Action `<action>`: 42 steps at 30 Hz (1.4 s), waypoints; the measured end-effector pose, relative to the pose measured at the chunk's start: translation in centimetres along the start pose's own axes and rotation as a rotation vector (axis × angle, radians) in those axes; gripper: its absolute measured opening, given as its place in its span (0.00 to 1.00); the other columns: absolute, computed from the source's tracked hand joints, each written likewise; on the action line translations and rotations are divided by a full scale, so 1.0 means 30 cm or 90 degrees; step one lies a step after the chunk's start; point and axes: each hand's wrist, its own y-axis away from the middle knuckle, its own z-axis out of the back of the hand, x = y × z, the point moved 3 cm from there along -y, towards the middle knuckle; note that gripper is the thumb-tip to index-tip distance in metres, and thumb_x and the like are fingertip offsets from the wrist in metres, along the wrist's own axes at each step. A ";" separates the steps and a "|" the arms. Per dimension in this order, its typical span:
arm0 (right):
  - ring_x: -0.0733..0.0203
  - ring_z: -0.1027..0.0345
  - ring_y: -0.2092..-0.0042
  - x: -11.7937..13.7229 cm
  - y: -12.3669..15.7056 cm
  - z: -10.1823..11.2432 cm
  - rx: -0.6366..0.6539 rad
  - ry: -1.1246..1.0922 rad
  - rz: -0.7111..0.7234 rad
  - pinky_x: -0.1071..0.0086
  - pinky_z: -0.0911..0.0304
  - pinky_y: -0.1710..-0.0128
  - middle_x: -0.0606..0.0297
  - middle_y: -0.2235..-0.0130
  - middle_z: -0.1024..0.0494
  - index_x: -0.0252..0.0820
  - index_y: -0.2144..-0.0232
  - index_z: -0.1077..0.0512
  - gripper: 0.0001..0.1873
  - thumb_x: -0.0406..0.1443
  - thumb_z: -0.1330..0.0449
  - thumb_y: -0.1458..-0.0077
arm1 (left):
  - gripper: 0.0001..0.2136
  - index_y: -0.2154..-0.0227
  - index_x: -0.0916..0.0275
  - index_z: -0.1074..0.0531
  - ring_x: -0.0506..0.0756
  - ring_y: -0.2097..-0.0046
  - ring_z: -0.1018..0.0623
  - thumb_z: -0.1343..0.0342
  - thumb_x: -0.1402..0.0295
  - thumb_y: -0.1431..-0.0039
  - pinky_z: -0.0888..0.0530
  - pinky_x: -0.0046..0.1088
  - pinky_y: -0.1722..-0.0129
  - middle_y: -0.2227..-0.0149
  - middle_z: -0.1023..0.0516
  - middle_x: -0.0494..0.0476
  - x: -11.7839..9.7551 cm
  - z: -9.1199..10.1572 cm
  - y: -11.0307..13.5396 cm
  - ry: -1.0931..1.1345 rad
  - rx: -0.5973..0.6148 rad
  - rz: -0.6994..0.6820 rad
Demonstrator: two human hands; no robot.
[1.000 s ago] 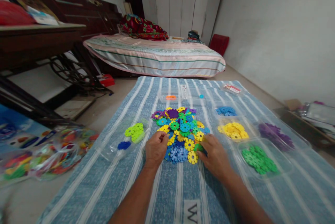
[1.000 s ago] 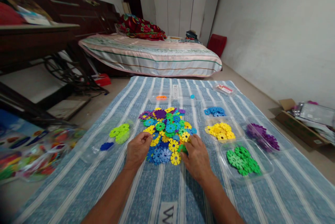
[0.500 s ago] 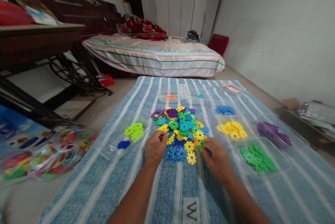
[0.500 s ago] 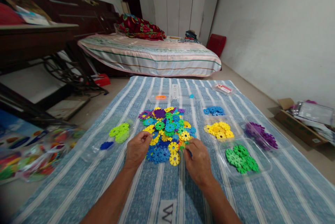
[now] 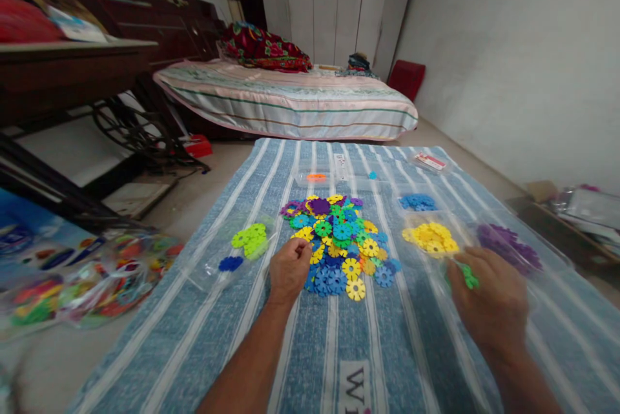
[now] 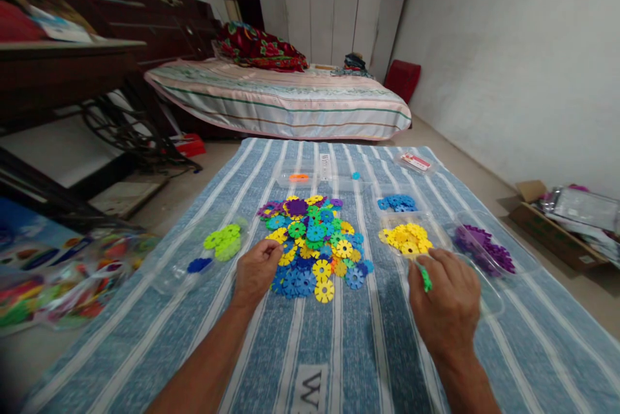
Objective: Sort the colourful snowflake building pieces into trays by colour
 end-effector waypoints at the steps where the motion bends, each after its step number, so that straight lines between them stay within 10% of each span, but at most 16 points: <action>1: 0.51 0.32 0.57 0.038 0.010 -0.017 0.019 -0.043 0.006 0.51 0.37 0.54 0.55 0.62 0.25 0.42 0.68 0.29 0.07 0.38 0.43 0.46 | 0.08 0.75 0.59 0.30 0.49 0.72 0.27 0.50 0.62 0.47 0.35 0.22 0.71 0.76 0.25 0.48 0.002 -0.001 0.000 -0.003 -0.001 0.002; 13: 0.46 0.44 0.45 0.394 0.076 -0.263 0.234 -0.189 0.048 0.50 0.41 0.50 0.53 0.54 0.29 0.43 0.62 0.29 0.10 0.37 0.42 0.49 | 0.07 0.74 0.60 0.29 0.49 0.72 0.27 0.50 0.64 0.47 0.34 0.22 0.68 0.76 0.25 0.48 0.002 0.002 0.003 0.011 -0.005 0.003; 28: 0.55 0.34 0.54 0.345 0.078 -0.249 0.202 -0.259 0.040 0.58 0.37 0.52 0.59 0.63 0.26 0.42 0.71 0.29 0.06 0.34 0.46 0.45 | 0.09 0.75 0.59 0.29 0.50 0.72 0.26 0.50 0.62 0.47 0.34 0.22 0.70 0.76 0.25 0.48 -0.003 0.003 0.000 0.011 0.000 0.000; 37: 0.52 0.33 0.58 0.094 -0.115 -0.150 0.004 -0.030 -0.028 0.53 0.38 0.56 0.54 0.64 0.25 0.39 0.71 0.29 0.07 0.36 0.45 0.45 | 0.08 0.75 0.60 0.30 0.49 0.73 0.27 0.50 0.63 0.47 0.34 0.23 0.70 0.76 0.25 0.48 0.002 -0.003 0.000 0.022 -0.003 0.003; 42: 0.55 0.33 0.61 0.165 -0.069 -0.163 0.042 -0.169 0.043 0.60 0.35 0.57 0.56 0.67 0.26 0.39 0.71 0.29 0.06 0.34 0.45 0.45 | 0.08 0.74 0.61 0.30 0.50 0.72 0.27 0.50 0.64 0.47 0.34 0.25 0.69 0.75 0.26 0.50 0.000 -0.001 0.002 0.028 0.007 0.004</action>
